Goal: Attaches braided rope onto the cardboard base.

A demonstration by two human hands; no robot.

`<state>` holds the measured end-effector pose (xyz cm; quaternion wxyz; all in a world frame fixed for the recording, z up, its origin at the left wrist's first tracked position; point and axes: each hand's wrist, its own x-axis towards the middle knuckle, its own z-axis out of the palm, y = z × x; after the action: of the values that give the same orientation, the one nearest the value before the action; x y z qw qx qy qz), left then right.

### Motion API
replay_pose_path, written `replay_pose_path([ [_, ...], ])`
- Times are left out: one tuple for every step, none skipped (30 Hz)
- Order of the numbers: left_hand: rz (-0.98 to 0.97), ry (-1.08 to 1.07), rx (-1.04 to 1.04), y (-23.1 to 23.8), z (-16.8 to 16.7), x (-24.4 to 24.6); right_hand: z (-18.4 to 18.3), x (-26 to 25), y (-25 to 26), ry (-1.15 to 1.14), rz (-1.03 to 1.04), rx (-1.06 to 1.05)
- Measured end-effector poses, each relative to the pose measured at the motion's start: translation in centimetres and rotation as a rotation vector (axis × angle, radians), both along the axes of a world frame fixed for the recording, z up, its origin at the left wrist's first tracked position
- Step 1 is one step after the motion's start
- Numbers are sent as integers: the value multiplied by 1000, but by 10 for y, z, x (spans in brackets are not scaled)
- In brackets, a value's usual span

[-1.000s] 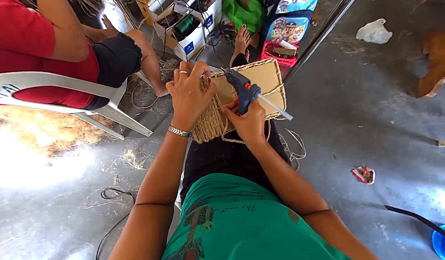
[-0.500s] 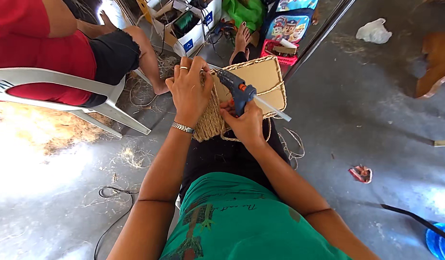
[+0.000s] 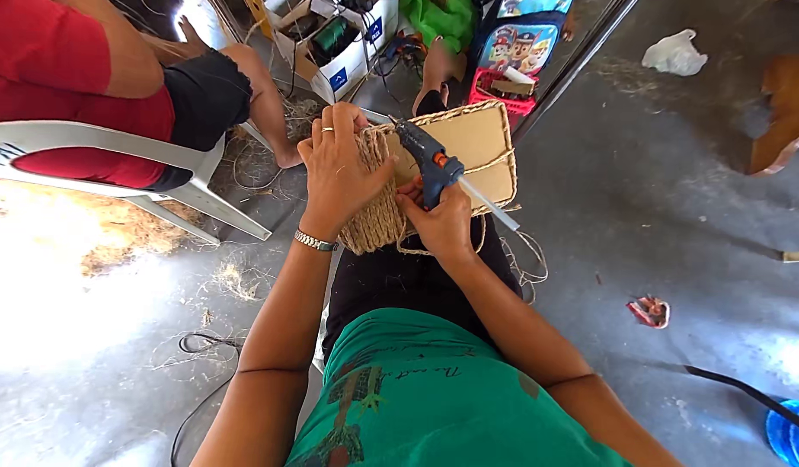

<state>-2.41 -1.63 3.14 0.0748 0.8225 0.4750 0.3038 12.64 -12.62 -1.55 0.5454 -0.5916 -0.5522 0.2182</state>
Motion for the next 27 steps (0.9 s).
replay_pose_path([
  [4, 26, 4, 0, -1, -1, -1, -1, 0, 13, 2, 11],
  [5, 44, 5, 1, -1, -1, -2, -1, 0, 20, 7, 15],
  [7, 56, -3, 1, -1, 0, -2, 0, 1, 25, 10, 17],
  [10, 63, -16, 1, -1, 0, -3, 0, 1, 31, 10, 22],
  [15, 70, -33, 1, 0, 1, -3, 1, 2, 40, 9, 23],
  [20, 73, -47, 1, 1, 1, -3, 1, 4, 52, 7, 23],
  [24, 75, -62, 2, 2, 1, -3, 2, 6, 71, 1, 31],
  [25, 72, -71, 2, 4, 1, -2, 2, 7, 82, -1, 26],
  [22, 71, -75, 3, 5, 2, -2, 2, 5, 82, -2, 19],
  [14, 75, -75, 3, 5, 2, -2, 3, 2, 71, 0, 5],
  [2, 84, -73, 2, 5, 3, -2, 4, -2, 51, 7, -19],
  [-13, 93, -66, 2, 5, 3, -3, 5, -4, 39, 8, -29],
  [-26, 103, -48, 1, 5, 3, -4, 5, -3, 39, 7, -26],
  [-35, 111, -28, 1, 3, 3, -7, 5, -1, 53, 4, -12],
  [-40, 113, -8, 1, 0, 1, -10, 4, 3, 71, -5, 11],
  [-48, 109, 11, 2, -2, 0, -11, 4, 5, 80, -7, 20],
  [-59, 99, 22, 3, -3, -2, -10, 3, 4, 75, -5, 12],
  [-70, 86, 27, 3, -3, -3, -8, 3, 1, 60, 3, -9],
  [-76, 76, 33, 4, -3, -5, -6, 2, -1, 52, 7, -20],
  [-76, 72, 40, 5, -4, -6, -5, 2, -2, 48, 10, -24],
  [-75, 72, 46, 6, -4, -6, -5, 2, -2, 48, 12, -23],
  [-73, 71, 49, 8, -5, -6, -6, 2, -1, 49, 14, -17],
  [-69, 72, 51, 9, -5, -5, -6, 3, -1, 50, 15, -9],
  [-63, 71, 49, 11, -6, -5, -6, 4, 0, 49, 17, -3],
  [-53, 73, 48, 12, -6, -5, -6, 4, 0, 50, 17, -1],
  [-36, 80, 47, 12, -6, -4, -5, 4, 0, 49, 14, -4],
  [-11, 89, 53, 11, -7, -2, -5, 4, 0, 48, 13, -10],
])
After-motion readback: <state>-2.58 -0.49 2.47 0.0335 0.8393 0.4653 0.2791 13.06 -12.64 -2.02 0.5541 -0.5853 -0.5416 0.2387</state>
